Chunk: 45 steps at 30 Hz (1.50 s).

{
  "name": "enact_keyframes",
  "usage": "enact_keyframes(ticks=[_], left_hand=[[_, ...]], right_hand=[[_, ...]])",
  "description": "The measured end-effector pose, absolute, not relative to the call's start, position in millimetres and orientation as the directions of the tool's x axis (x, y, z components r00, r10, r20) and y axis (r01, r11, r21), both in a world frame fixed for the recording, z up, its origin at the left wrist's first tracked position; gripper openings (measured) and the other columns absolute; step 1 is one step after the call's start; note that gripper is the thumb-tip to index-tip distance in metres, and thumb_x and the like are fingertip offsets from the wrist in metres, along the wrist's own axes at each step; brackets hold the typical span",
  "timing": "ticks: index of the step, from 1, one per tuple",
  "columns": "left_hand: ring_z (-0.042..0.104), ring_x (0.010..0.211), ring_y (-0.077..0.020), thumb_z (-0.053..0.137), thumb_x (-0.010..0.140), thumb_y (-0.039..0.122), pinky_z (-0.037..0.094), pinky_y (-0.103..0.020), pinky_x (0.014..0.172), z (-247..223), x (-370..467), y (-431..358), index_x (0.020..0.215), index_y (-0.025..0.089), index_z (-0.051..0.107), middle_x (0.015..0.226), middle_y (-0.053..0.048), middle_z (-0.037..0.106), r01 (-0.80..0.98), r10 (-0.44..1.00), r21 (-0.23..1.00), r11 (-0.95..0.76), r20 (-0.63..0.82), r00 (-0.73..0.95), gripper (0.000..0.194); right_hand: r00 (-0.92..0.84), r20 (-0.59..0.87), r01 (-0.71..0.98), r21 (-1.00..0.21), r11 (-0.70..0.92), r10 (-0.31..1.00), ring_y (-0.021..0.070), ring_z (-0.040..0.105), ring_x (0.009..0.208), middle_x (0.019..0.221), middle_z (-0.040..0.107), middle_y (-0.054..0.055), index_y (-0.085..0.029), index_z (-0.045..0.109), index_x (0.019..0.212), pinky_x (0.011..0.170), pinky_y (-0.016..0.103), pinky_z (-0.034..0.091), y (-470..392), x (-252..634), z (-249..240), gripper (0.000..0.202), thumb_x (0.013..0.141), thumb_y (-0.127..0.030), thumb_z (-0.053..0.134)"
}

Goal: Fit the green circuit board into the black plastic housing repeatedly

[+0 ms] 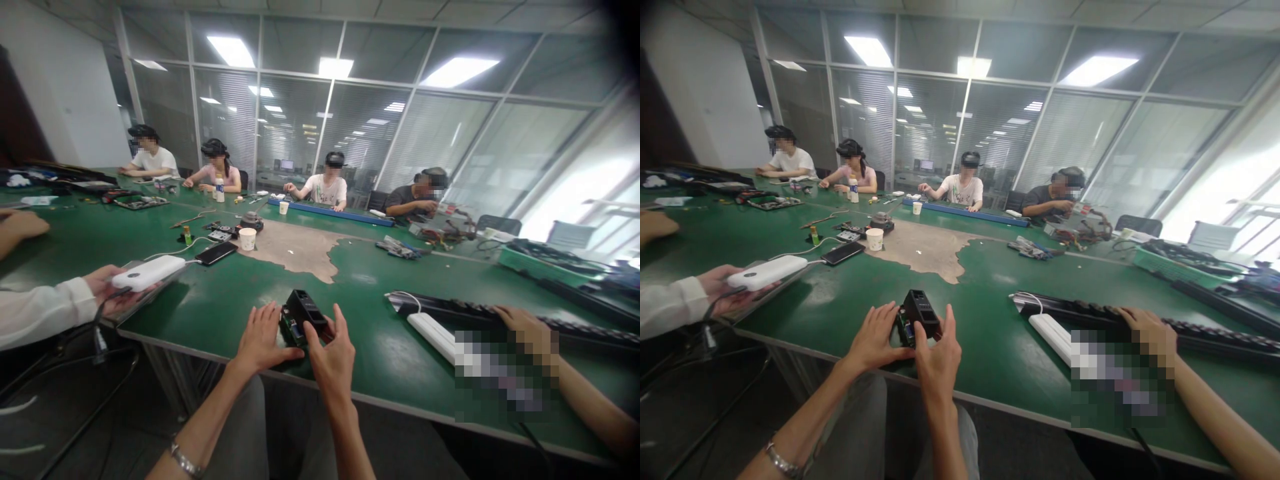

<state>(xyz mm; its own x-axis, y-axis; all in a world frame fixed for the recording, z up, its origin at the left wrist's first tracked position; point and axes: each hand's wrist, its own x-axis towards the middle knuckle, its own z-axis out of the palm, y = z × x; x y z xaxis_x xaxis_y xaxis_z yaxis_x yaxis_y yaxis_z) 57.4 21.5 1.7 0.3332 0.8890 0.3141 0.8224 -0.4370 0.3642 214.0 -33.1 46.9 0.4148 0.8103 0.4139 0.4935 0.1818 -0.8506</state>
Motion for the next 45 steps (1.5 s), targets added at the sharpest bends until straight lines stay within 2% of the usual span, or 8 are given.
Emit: enact_keyframes(ticks=[7, 15, 20, 26, 31, 34, 38, 45], left_hand=[[0.028, 0.14, -0.0351, 0.057, 0.062, 0.081, 0.013, -0.056, 0.116, 0.2, 56.3, 21.6, 0.143, 0.015, 0.034, 0.15, -0.018, 0.034, 0.812, 0.885, 0.374, -0.447, 0.32, 0.34, 0.107], [0.026, 0.141, -0.0357, 0.061, 0.067, 0.063, 0.015, -0.056, 0.114, 1.0, 57.6, 19.9, 0.151, 0.009, -0.008, 0.153, -0.022, 0.027, 0.795, 0.886, 0.416, -0.442, 0.338, 0.316, 0.121], [0.024, 0.141, -0.0344, 0.066, 0.063, 0.051, 0.012, -0.055, 0.116, 3.0, 58.0, 16.6, 0.15, 0.011, -0.013, 0.154, -0.02, 0.025, 0.798, 0.879, 0.396, -0.454, 0.347, 0.328, 0.124], [0.024, 0.141, -0.0351, 0.065, 0.063, 0.06, 0.011, -0.056, 0.115, 3.0, 58.5, 16.6, 0.148, 0.009, -0.018, 0.153, -0.022, 0.024, 0.787, 0.875, 0.407, -0.464, 0.349, 0.335, 0.129], [0.025, 0.141, -0.0351, 0.065, 0.064, 0.062, 0.012, -0.056, 0.115, 2.7, 58.7, 17.6, 0.149, 0.01, -0.017, 0.153, -0.022, 0.026, 0.79, 0.88, 0.41, -0.456, 0.343, 0.329, 0.128], [0.024, 0.141, -0.035, 0.063, 0.063, 0.069, 0.011, -0.056, 0.115, 1.7, 58.8, 18.6, 0.149, 0.01, -0.017, 0.153, -0.022, 0.026, 0.792, 0.883, 0.41, -0.452, 0.332, 0.332, 0.131], [0.024, 0.141, -0.0362, 0.063, 0.055, 0.079, 0.011, -0.056, 0.115, 1.7, 59.2, 19.4, 0.149, 0.009, -0.015, 0.153, -0.023, 0.024, 0.804, 0.892, 0.405, -0.436, 0.314, 0.325, 0.141], [0.024, 0.141, -0.0372, 0.06, 0.054, 0.084, 0.012, -0.056, 0.115, 6.5, 59.3, 17.4, 0.15, 0.011, -0.013, 0.154, -0.023, 0.023, 0.808, 0.895, 0.399, -0.433, 0.297, 0.333, 0.141]], right_hand=[[0.347, 0.412, 0.634, -0.765, 0.113, 0.842, 0.0257, 0.067, 0.097, 0.113, 0.067, 0.014, -0.012, 0.035, 0.145, 0.084, 0.037, 0.051, -30.0, 205.9, 44.5, 0.074, 0.082, -0.043, 0.058], [0.229, 0.414, 0.774, -0.627, 0.093, 0.881, 0.0278, 0.065, 0.1, 0.111, 0.067, 0.015, -0.011, 0.03, 0.147, 0.085, 0.039, 0.05, -35.4, 199.5, 38.4, 0.074, 0.082, -0.033, 0.056], [0.201, 0.367, 0.796, -0.602, 0.067, 0.908, 0.0311, 0.062, 0.107, 0.117, 0.063, 0.018, -0.009, 0.033, 0.146, 0.088, 0.041, 0.049, -41.0, 205.1, 22.0, 0.073, 0.082, -0.034, 0.057], [0.202, 0.404, 0.762, -0.637, 0.116, 0.892, 0.0296, 0.056, 0.117, 0.13, 0.057, 0.018, -0.01, 0.03, 0.147, 0.097, 0.043, 0.044, -40.4, 207.1, 22.9, 0.076, 0.081, -0.036, 0.059], [0.274, 0.407, 0.706, -0.701, 0.105, 0.871, 0.0258, 0.064, 0.102, 0.115, 0.065, 0.015, -0.012, 0.035, 0.145, 0.09, 0.039, 0.048, -37.2, 200.4, 29.8, 0.07, 0.083, -0.036, 0.057], [0.327, 0.448, 0.645, -0.749, 0.149, 0.832, 0.0246, 0.064, 0.101, 0.116, 0.066, 0.014, -0.013, 0.035, 0.146, 0.09, 0.038, 0.048, -37.8, 199.7, 37.3, 0.072, 0.083, -0.041, 0.058], [0.421, 0.458, 0.534, -0.823, 0.194, 0.783, 0.0218, 0.066, 0.1, 0.115, 0.067, 0.01, -0.017, 0.035, 0.146, 0.091, 0.035, 0.049, -40.1, 209.3, 45.9, 0.075, 0.082, -0.046, 0.061], [0.529, 0.42, 0.563, -0.824, 0.066, 0.738, 0.0239, 0.067, 0.098, 0.113, 0.068, 0.01, -0.017, 0.037, 0.144, 0.089, 0.037, 0.048, -42.2, 245.8, 26.8, 0.077, 0.079, -0.051, 0.062]])
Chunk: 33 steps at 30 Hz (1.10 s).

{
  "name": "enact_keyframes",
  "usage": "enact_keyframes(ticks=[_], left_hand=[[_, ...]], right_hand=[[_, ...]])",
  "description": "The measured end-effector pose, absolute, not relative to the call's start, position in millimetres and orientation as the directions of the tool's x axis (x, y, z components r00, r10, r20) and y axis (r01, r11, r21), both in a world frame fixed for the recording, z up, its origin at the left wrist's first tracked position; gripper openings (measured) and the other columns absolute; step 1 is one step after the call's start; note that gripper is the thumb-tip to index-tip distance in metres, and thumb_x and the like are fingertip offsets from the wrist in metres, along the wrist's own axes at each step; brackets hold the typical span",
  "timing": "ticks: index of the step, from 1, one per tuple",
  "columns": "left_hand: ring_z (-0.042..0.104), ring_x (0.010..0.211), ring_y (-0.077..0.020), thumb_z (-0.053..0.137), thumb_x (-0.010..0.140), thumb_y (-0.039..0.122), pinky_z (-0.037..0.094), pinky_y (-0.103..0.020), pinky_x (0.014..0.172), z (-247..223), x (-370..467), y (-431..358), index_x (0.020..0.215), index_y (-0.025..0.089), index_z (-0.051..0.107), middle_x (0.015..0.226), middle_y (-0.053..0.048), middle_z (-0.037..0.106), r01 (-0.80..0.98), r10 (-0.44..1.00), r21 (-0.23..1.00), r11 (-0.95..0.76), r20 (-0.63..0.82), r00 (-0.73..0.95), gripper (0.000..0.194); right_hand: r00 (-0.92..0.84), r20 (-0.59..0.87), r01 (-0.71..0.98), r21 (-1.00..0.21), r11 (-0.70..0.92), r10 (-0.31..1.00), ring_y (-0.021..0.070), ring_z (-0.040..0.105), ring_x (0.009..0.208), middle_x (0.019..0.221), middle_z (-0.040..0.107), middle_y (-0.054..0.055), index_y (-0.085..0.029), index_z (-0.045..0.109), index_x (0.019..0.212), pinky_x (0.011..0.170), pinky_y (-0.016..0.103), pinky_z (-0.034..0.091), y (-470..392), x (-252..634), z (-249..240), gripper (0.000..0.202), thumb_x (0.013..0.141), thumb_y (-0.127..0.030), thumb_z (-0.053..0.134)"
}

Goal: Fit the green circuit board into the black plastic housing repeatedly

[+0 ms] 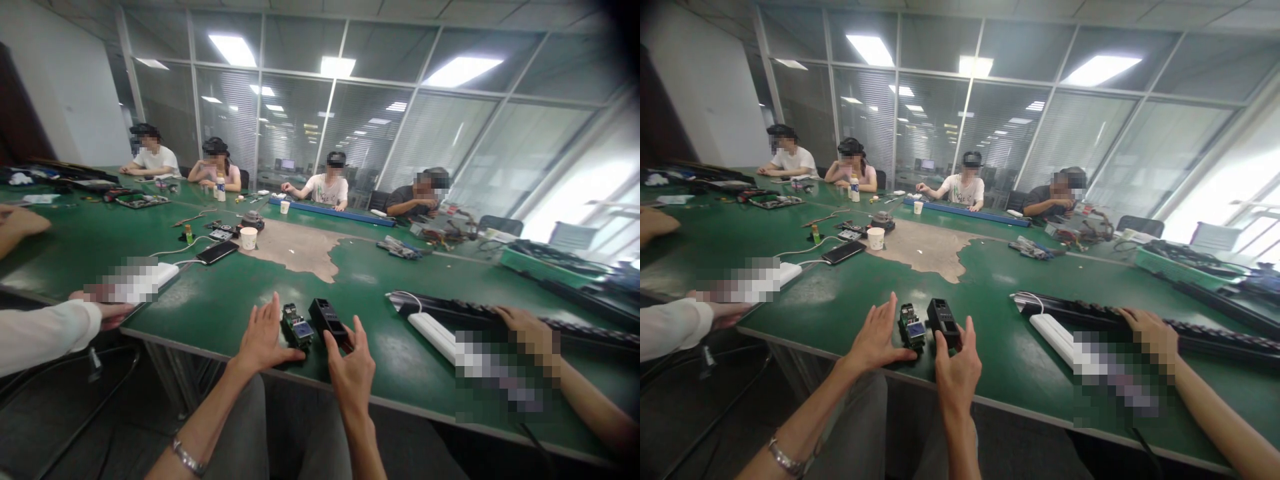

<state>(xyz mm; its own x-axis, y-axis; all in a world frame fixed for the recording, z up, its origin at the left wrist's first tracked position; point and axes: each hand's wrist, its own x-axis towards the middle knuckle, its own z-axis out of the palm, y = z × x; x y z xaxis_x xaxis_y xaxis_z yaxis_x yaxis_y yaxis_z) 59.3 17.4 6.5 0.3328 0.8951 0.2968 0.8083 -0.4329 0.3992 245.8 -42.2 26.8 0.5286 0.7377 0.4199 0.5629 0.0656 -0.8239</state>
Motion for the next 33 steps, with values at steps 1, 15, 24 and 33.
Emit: enact_keyframes(ticks=[1, 15, 24, 33], left_hand=[[0.024, 0.141, -0.0373, 0.06, 0.054, 0.084, 0.012, -0.056, 0.115, 7.0, 59.4, 17.1, 0.15, 0.011, -0.012, 0.154, -0.023, 0.023, 0.808, 0.895, 0.399, -0.433, 0.297, 0.332, 0.14], [0.024, 0.141, -0.0363, 0.06, 0.058, 0.084, 0.011, -0.059, 0.114, 7.5, 60.2, 16.8, 0.15, 0.013, -0.015, 0.154, -0.021, 0.025, 0.786, 0.876, 0.404, -0.468, 0.332, 0.351, 0.138], [0.034, 0.135, -0.0332, 0.062, 0.062, 0.079, 0.008, -0.059, 0.115, 13.0, 60.7, 13.9, 0.147, 0.016, -0.023, 0.146, -0.016, 0.042, 0.767, 0.879, 0.44, -0.468, 0.324, 0.351, 0.136], [0.039, 0.132, -0.0314, 0.064, 0.063, 0.075, 0.011, -0.058, 0.114, 10.9, 59.4, 12.9, 0.146, 0.016, -0.025, 0.141, -0.014, 0.047, 0.749, 0.875, 0.465, -0.472, 0.349, 0.334, 0.135]], right_hand=[[0.535, 0.419, 0.572, -0.818, 0.05, 0.734, 0.0241, 0.066, 0.099, 0.113, 0.068, 0.009, -0.018, 0.036, 0.145, 0.09, 0.037, 0.048, -42.2, 250.0, 23.1, 0.077, 0.079, -0.051, 0.061], [0.412, 0.51, 0.765, -0.644, 0.018, 0.755, 0.0305, 0.052, 0.122, 0.137, 0.051, 0.019, -0.01, 0.027, 0.148, 0.101, 0.044, 0.04, -46.3, 263.3, 0.3, 0.084, 0.081, -0.05, 0.059], [0.551, 0.399, 0.565, -0.825, 0.024, 0.733, 0.026, 0.066, 0.1, 0.114, 0.068, 0.011, -0.018, 0.035, 0.145, 0.089, 0.039, 0.048, -47.1, 250.3, 33.9, 0.078, 0.08, -0.05, 0.062], [0.396, 0.374, 0.529, -0.839, 0.125, 0.839, 0.024, 0.067, 0.097, 0.112, 0.068, 0.012, -0.013, 0.035, 0.145, 0.085, 0.036, 0.051, -33.3, 216.2, 51.0, 0.077, 0.08, -0.046, 0.061]])
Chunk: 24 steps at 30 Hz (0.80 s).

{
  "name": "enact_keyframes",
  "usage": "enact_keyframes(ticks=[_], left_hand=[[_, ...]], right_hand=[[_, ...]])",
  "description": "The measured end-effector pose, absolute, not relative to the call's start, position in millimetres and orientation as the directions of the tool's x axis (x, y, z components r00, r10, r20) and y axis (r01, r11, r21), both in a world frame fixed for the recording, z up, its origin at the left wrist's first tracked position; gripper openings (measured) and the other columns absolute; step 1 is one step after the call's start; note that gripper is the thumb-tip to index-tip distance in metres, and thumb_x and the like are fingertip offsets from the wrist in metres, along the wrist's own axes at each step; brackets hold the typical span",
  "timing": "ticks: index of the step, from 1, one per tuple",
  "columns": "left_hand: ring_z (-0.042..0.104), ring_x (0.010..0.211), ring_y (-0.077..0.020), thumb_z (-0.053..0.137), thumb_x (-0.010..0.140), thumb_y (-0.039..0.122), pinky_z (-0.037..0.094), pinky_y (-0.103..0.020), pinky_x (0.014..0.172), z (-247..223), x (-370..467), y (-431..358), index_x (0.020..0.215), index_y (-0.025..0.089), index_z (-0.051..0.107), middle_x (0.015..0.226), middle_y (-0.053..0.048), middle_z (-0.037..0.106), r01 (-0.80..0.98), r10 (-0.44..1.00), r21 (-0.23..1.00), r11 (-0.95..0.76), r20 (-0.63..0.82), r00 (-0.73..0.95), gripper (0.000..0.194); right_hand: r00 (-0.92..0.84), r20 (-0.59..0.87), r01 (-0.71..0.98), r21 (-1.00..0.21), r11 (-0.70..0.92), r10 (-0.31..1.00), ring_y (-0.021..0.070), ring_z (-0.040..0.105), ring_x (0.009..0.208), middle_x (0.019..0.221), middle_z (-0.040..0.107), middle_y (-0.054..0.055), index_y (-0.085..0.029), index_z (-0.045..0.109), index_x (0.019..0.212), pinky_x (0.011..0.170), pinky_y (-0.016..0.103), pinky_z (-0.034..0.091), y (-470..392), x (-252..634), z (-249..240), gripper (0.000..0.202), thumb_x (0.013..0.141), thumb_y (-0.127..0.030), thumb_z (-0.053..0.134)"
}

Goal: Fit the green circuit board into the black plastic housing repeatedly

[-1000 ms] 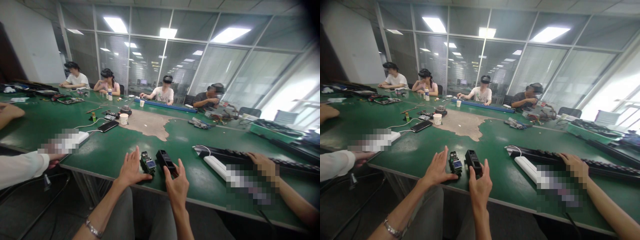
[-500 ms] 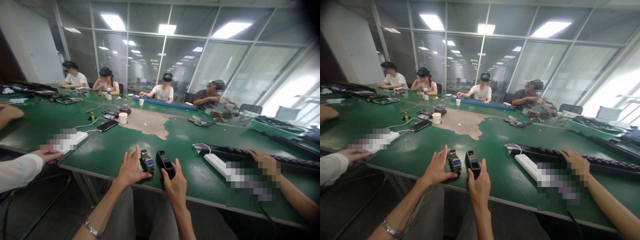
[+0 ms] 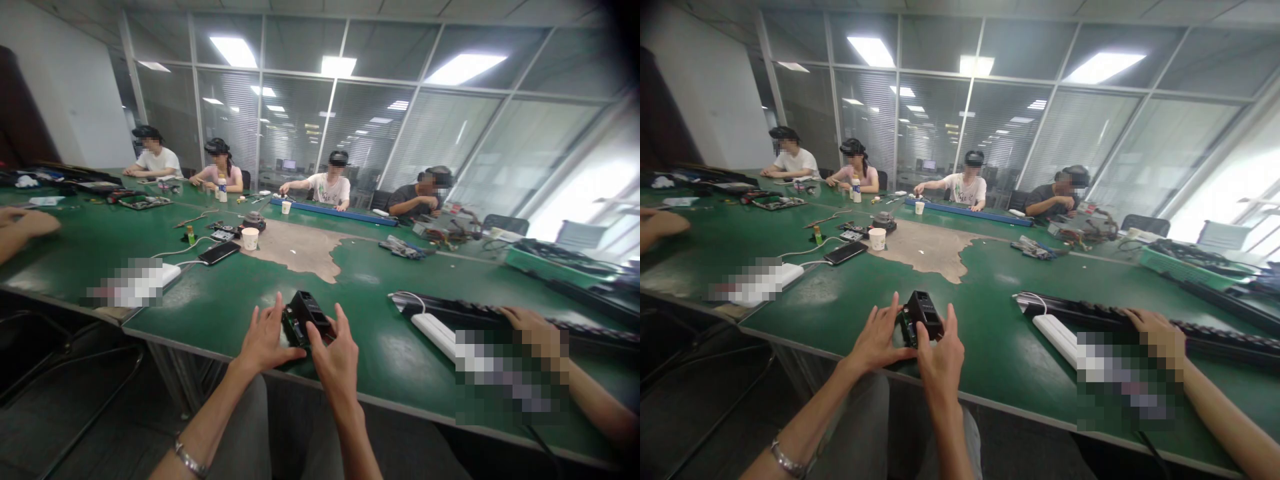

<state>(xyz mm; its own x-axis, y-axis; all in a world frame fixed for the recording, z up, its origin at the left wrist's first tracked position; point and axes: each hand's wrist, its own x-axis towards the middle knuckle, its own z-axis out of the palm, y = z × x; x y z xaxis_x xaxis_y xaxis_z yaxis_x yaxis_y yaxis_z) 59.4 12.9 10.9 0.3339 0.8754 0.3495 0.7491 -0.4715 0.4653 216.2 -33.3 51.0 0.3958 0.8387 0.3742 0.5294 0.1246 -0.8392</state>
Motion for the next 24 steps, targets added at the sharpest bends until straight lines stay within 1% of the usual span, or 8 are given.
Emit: enact_keyframes(ticks=[3, 6, 9, 13, 16, 21, 24], left_hand=[[0.039, 0.131, -0.0312, 0.064, 0.064, 0.073, 0.012, -0.058, 0.114, 10.8, 58.3, 12.9, 0.146, 0.015, -0.026, 0.141, -0.015, 0.047, 0.746, 0.876, 0.469, -0.472, 0.347, 0.335, 0.135], [0.038, 0.132, -0.0308, 0.063, 0.066, 0.07, 0.012, -0.058, 0.114, 9.5, 57.5, 13.5, 0.146, 0.014, -0.026, 0.141, -0.015, 0.047, 0.749, 0.873, 0.46, -0.477, 0.348, 0.342, 0.132], [0.037, 0.133, -0.0318, 0.062, 0.068, 0.069, 0.012, -0.058, 0.114, 7.6, 57.0, 14.4, 0.146, 0.011, -0.025, 0.142, -0.018, 0.044, 0.76, 0.872, 0.443, -0.475, 0.351, 0.341, 0.131], [0.033, 0.136, -0.0335, 0.063, 0.068, 0.065, 0.011, -0.059, 0.114, 6.8, 56.6, 14.8, 0.147, 0.011, -0.022, 0.148, -0.02, 0.036, 0.765, 0.867, 0.429, -0.48, 0.364, 0.34, 0.128], [0.033, 0.136, -0.0333, 0.064, 0.069, 0.061, 0.011, -0.06, 0.114, 7.8, 56.7, 14.3, 0.147, 0.012, -0.022, 0.148, -0.02, 0.036, 0.757, 0.863, 0.435, -0.487, 0.368, 0.344, 0.126], [0.032, 0.136, -0.0327, 0.062, 0.07, 0.057, 0.011, -0.059, 0.114, 8.8, 57.4, 14.5, 0.146, 0.012, -0.026, 0.148, -0.019, 0.035, 0.756, 0.869, 0.444, -0.481, 0.358, 0.343, 0.124], [0.03, 0.137, -0.0334, 0.064, 0.068, 0.054, 0.009, -0.058, 0.115, 8.8, 57.9, 14.8, 0.146, 0.012, -0.025, 0.15, -0.019, 0.032, 0.767, 0.875, 0.435, -0.471, 0.34, 0.345, 0.126]], right_hand=[[0.354, 0.364, 0.594, -0.799, 0.093, 0.861, 0.026, 0.066, 0.099, 0.111, 0.068, 0.013, -0.012, 0.035, 0.145, 0.087, 0.038, 0.051, -28.5, 210.9, 47.1, 0.076, 0.081, -0.046, 0.059], [0.32, 0.382, 0.657, -0.749, 0.088, 0.867, 0.0268, 0.065, 0.102, 0.116, 0.066, 0.016, -0.011, 0.035, 0.144, 0.088, 0.039, 0.05, -28.5, 207.8, 49.0, 0.074, 0.082, -0.044, 0.057], [0.288, 0.39, 0.708, -0.702, 0.08, 0.874, 0.0276, 0.066, 0.101, 0.118, 0.065, 0.018, -0.01, 0.033, 0.145, 0.085, 0.039, 0.05, -30.6, 205.4, 54.8, 0.074, 0.083, -0.042, 0.055], [0.257, 0.395, 0.75, -0.657, 0.076, 0.882, 0.0286, 0.067, 0.097, 0.11, 0.068, 0.016, -0.01, 0.029, 0.147, 0.082, 0.04, 0.05, -33.2, 201.3, 63.9, 0.075, 0.082, -0.039, 0.055], [0.231, 0.407, 0.775, -0.626, 0.086, 0.884, 0.0288, 0.067, 0.096, 0.105, 0.069, 0.015, -0.011, 0.029, 0.147, 0.081, 0.039, 0.05, -33.7, 198.4, 67.5, 0.075, 0.081, -0.035, 0.055], [0.174, 0.336, 0.829, -0.557, 0.046, 0.926, 0.0318, 0.066, 0.098, 0.107, 0.068, 0.017, -0.008, 0.031, 0.147, 0.082, 0.041, 0.05, -30.2, 200.4, 54.7, 0.076, 0.08, -0.034, 0.056], [0.173, 0.291, 0.825, -0.564, 0.023, 0.941, 0.0324, 0.065, 0.102, 0.109, 0.067, 0.019, -0.005, 0.034, 0.145, 0.084, 0.04, 0.049, -27.6, 204.2, 39.1, 0.076, 0.08, -0.036, 0.057]])
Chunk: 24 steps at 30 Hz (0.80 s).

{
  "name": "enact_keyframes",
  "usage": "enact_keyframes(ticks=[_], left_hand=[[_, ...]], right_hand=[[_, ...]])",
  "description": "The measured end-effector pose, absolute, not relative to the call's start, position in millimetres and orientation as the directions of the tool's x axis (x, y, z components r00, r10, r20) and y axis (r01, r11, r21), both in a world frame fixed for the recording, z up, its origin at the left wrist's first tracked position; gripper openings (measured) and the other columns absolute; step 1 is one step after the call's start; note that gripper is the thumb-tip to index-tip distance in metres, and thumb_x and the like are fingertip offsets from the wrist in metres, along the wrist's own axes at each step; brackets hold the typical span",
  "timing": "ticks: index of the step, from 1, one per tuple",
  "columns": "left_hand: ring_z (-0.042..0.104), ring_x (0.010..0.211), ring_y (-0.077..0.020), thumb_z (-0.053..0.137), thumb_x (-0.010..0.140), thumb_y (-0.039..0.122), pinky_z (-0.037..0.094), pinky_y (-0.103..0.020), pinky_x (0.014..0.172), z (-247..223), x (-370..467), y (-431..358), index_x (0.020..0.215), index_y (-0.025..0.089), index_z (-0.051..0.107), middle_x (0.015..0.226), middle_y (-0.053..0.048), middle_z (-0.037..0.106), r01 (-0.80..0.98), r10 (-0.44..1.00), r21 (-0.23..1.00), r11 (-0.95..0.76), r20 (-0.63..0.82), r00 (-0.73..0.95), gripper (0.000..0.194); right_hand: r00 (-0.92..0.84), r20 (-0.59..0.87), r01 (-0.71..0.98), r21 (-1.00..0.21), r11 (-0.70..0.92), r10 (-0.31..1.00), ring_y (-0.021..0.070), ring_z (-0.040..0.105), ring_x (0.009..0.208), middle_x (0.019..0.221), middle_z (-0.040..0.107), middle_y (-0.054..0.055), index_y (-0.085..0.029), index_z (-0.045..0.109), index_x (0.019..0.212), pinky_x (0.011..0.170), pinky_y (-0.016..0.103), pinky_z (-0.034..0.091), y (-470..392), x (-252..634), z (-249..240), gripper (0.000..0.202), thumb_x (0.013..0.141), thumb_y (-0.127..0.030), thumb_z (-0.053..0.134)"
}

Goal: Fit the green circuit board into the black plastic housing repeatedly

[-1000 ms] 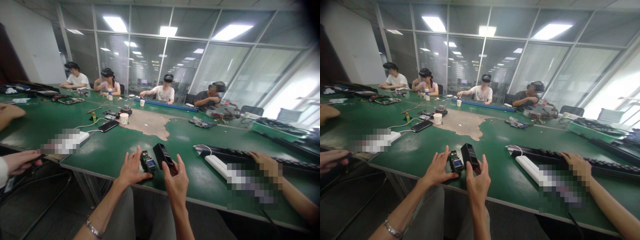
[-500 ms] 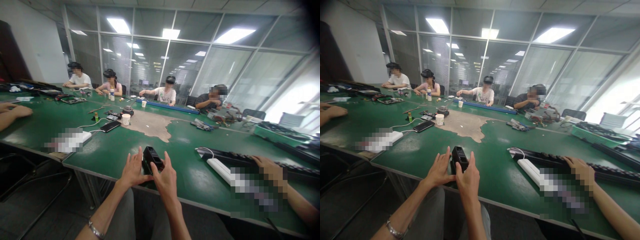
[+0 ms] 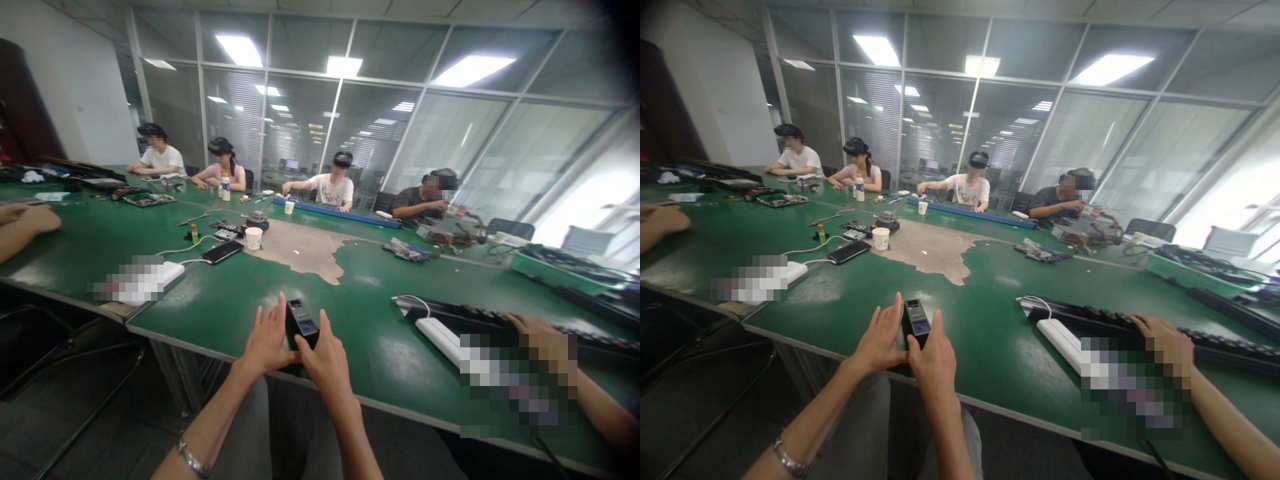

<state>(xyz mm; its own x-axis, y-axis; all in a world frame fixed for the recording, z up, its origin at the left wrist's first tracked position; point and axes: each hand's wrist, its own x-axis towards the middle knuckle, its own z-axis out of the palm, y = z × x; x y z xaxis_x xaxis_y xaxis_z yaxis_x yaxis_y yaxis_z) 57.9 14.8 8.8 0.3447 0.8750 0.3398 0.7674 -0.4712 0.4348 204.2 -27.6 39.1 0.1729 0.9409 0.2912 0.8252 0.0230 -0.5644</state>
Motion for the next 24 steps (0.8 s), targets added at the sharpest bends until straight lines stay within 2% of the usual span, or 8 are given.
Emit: enact_keyframes(ticks=[4, 7, 14, 20, 24], left_hand=[[0.027, 0.14, -0.0336, 0.066, 0.065, 0.049, 0.008, -0.057, 0.115, 9.1, 58.7, 14.6, 0.146, 0.013, -0.025, 0.152, -0.019, 0.029, 0.771, 0.88, 0.436, -0.465, 0.325, 0.347, 0.128], [0.027, 0.139, -0.0342, 0.066, 0.065, 0.053, 0.009, -0.057, 0.115, 9.4, 59.6, 14.4, 0.147, 0.013, -0.024, 0.153, -0.019, 0.027, 0.776, 0.884, 0.438, -0.455, 0.326, 0.334, 0.128], [0.028, 0.139, -0.0338, 0.063, 0.068, 0.063, 0.011, -0.058, 0.114, 8.4, 60.1, 16.7, 0.148, 0.013, -0.02, 0.152, -0.02, 0.029, 0.78, 0.886, 0.434, -0.452, 0.324, 0.333, 0.126], [0.031, 0.138, -0.0346, 0.065, 0.062, 0.073, 0.011, -0.059, 0.114, 11.8, 60.6, 15.4, 0.149, 0.015, -0.017, 0.149, -0.02, 0.035, 0.772, 0.889, 0.452, -0.448, 0.317, 0.33, 0.133], [0.034, 0.136, -0.0328, 0.064, 0.062, 0.076, 0.009, -0.058, 0.114, 15.7, 60.1, 12.5, 0.149, 0.016, -0.018, 0.147, -0.017, 0.04, 0.758, 0.883, 0.458, -0.463, 0.314, 0.35, 0.133]], right_hand=[[0.174, 0.332, 0.787, -0.613, 0.072, 0.927, 0.0315, 0.061, 0.109, 0.12, 0.062, 0.019, -0.006, 0.03, 0.147, 0.091, 0.041, 0.048, -28.3, 207.1, 26.3, 0.082, 0.079, -0.04, 0.061], [0.19, 0.386, 0.753, -0.647, 0.118, 0.903, 0.0307, 0.057, 0.116, 0.126, 0.059, 0.019, -0.007, 0.027, 0.148, 0.096, 0.043, 0.045, -30.5, 207.3, 25.5, 0.084, 0.08, -0.043, 0.061], [0.309, 0.461, 0.649, -0.742, 0.17, 0.832, 0.0267, 0.065, 0.103, 0.115, 0.066, 0.015, -0.012, 0.035, 0.145, 0.089, 0.04, 0.049, -31.4, 203.0, 35.0, 0.073, 0.082, -0.042, 0.057], [0.456, 0.416, 0.446, -0.872, 0.202, 0.787, 0.0226, 0.068, 0.096, 0.111, 0.069, 0.011, -0.015, 0.031, 0.147, 0.089, 0.036, 0.05, -38.0, 210.6, 54.2, 0.078, 0.082, -0.046, 0.06], [0.563, 0.371, 0.432, -0.894, 0.12, 0.739, 0.0236, 0.068, 0.095, 0.11, 0.069, 0.012, -0.015, 0.034, 0.146, 0.089, 0.036, 0.049, -45.3, 230.1, 47.9, 0.079, 0.08, -0.049, 0.062]])
